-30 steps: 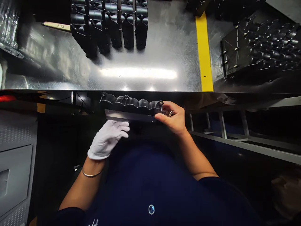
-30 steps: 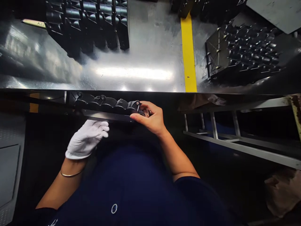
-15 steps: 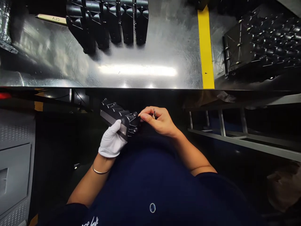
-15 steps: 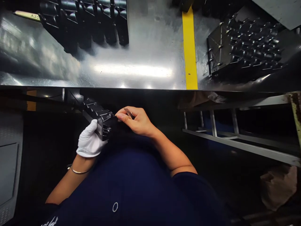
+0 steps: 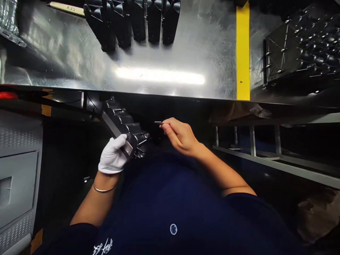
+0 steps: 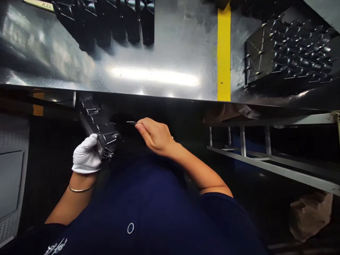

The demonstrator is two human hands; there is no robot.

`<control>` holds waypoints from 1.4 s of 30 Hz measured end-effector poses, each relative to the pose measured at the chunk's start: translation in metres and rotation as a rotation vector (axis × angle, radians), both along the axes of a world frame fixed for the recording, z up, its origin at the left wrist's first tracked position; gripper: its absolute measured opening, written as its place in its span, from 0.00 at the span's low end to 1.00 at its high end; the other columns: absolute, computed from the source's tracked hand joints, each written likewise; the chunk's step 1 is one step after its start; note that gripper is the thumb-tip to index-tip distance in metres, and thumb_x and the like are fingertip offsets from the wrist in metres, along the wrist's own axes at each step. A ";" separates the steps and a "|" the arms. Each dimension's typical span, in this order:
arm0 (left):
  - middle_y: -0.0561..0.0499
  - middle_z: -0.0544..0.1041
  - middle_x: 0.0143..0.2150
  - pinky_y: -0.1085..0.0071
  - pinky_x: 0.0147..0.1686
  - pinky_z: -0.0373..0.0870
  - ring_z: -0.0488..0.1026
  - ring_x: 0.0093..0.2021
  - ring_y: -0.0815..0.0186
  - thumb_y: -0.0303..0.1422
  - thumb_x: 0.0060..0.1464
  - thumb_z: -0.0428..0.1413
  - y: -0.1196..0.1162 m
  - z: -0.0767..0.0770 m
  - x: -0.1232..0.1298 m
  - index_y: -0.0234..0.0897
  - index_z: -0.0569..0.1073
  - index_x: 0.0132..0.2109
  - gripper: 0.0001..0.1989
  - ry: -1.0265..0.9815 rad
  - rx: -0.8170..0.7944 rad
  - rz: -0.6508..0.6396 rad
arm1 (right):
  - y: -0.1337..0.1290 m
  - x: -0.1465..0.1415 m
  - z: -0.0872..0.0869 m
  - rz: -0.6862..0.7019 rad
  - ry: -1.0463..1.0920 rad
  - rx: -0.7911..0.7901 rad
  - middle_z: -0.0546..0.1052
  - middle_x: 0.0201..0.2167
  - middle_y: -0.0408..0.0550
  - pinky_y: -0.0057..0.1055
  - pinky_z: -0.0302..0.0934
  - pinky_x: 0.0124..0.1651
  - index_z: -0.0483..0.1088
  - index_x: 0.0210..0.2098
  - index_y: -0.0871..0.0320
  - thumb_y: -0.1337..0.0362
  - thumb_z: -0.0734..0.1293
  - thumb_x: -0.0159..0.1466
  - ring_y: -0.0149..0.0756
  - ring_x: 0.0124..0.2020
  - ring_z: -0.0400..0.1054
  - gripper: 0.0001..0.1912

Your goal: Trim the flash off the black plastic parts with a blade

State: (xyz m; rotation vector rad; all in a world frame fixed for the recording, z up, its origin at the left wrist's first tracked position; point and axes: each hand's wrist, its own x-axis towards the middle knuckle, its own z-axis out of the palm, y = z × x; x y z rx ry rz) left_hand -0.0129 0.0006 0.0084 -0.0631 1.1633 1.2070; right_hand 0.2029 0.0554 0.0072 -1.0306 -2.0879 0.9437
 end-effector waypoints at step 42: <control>0.52 0.83 0.39 0.78 0.47 0.76 0.79 0.51 0.64 0.26 0.61 0.54 0.002 0.022 0.043 0.38 0.78 0.44 0.09 -0.153 -0.223 -0.039 | 0.031 0.029 0.018 0.271 -0.248 0.257 0.70 0.21 0.42 0.27 0.48 0.28 0.70 0.25 0.60 0.53 0.57 0.72 0.26 0.23 0.62 0.25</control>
